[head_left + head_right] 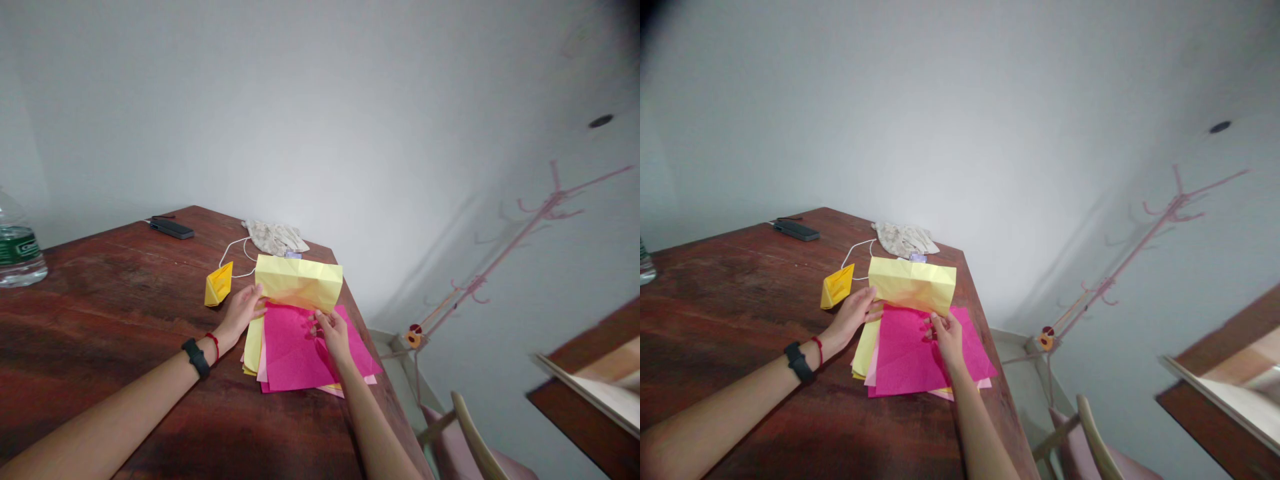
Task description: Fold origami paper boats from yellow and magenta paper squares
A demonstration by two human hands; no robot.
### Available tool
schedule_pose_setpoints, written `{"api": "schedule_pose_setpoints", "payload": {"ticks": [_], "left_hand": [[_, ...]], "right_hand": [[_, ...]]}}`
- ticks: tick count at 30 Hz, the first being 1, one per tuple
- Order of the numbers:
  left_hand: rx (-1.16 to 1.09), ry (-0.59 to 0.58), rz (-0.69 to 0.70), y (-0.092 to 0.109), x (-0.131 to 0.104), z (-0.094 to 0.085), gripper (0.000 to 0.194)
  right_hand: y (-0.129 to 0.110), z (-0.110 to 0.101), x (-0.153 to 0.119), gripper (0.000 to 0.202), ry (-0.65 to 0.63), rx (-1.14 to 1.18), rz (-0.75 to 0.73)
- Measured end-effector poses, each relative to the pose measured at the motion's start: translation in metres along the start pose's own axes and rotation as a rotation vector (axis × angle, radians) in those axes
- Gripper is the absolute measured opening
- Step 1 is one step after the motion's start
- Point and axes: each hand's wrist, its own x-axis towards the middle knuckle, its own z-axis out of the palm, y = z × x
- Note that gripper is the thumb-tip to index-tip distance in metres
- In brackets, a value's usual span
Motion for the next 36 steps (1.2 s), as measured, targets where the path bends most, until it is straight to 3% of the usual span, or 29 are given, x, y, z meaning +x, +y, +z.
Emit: {"api": "schedule_pose_setpoints", "payload": {"ticks": [4,9,16,18,23,28,31,36], "left_hand": [[-0.141,0.05,-0.041,-0.003,0.005,-0.002,0.06],[-0.02,-0.051,-0.036,0.001,0.001,-0.004,0.036],[0.001,-0.176,-0.297,0.003,-0.006,-0.001,0.048],[-0.02,-0.215,-0.316,0.002,-0.007,0.001,0.051],[0.04,-0.159,-0.208,0.002,-0.006,0.001,0.044],[0.152,-0.065,-0.043,0.004,-0.006,-0.002,0.04],[0.213,-0.039,0.036,0.003,-0.005,-0.002,0.039],[0.303,-0.048,0.189,0.004,-0.003,-0.002,0.035]], "right_hand": [[0.002,-0.011,0.005,0.021,0.08,0.15,0.017],[-0.003,-0.02,0.002,0.03,0.133,0.135,0.065],[-0.007,-0.031,0.01,0.031,0.154,0.255,0.13],[-0.009,-0.034,0.013,0.028,0.141,0.3,0.117],[-0.013,-0.03,0.011,0.033,0.102,0.277,0.148],[-0.01,-0.021,0.005,0.061,-0.003,0.188,0.203],[-0.004,-0.02,0.007,0.068,0.024,0.162,0.153],[0.005,-0.027,0.016,0.057,0.083,0.003,-0.01]]}}
